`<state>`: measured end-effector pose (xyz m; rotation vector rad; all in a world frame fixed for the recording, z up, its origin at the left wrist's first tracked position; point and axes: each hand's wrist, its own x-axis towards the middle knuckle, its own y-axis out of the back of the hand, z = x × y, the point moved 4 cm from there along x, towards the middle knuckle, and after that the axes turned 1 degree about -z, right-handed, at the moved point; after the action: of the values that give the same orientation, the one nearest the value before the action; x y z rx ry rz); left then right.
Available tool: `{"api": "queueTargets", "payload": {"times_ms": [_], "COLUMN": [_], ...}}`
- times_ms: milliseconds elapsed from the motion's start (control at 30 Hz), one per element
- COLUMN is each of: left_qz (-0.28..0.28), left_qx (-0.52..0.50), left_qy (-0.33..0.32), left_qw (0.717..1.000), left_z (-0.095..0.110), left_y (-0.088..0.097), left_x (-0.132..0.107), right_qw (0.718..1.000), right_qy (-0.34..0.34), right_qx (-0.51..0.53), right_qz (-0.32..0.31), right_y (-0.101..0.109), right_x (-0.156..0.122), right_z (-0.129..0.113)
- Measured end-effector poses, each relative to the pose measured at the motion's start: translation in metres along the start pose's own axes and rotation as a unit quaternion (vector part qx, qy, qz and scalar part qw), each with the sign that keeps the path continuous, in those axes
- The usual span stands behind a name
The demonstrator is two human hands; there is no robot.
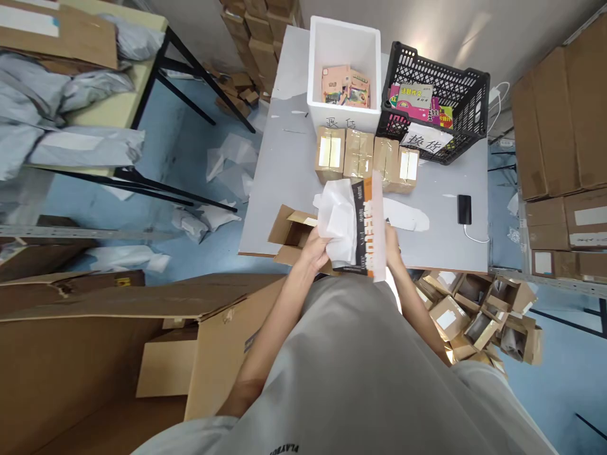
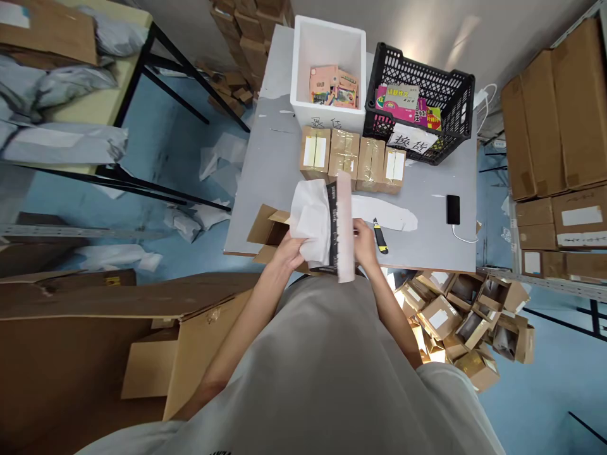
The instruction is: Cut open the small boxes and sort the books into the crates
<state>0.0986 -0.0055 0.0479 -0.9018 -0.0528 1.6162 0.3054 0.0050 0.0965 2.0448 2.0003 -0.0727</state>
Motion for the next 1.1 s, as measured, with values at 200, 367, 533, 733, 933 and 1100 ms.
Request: {"api": "queueTargets", "payload": {"times_ms": [200,367,533,733,933,1100], "left_qz": [-0.003,-0.001,0.015,0.01,0.019,0.033], "left_qx": [-0.012,-0.016,-0.013,0.01,0.018,0.024], "left_qy": [-0.035,-0.04,-0.053,-0.052,-0.047,-0.071], "left_qw": [0.999,0.999,0.998,0.999,0.999,0.997], "left_z": [0.025,0.039,0.052,0.061,0.063,0.074], "left_y": [0.012,0.023,0.033,0.037,0.045,0.048], "left_x": [-0.001,-0.002,-0.004,-0.008,-0.004,0.009], "right_qw": [0.999,1.0,0.977,0.997,0.988,0.988], "right_qy": [0.003,0.003,0.081,-0.019,-0.105,-0.088], "right_qx": [0.033,-0.013,-0.102,-0.031,0.102,0.121], "right_qz": [0.003,0.025,0.169,0.066,-0.04,0.024], "right_y": [0.016,0.004,0.013,-0.01,-0.043,-0.036], "right_x": [-0.009,-0.005,-0.008,0.002,0.001,-0.01], "right_z": [-0.018,-0.006,-0.01,-0.005,-0.003,-0.012]}}
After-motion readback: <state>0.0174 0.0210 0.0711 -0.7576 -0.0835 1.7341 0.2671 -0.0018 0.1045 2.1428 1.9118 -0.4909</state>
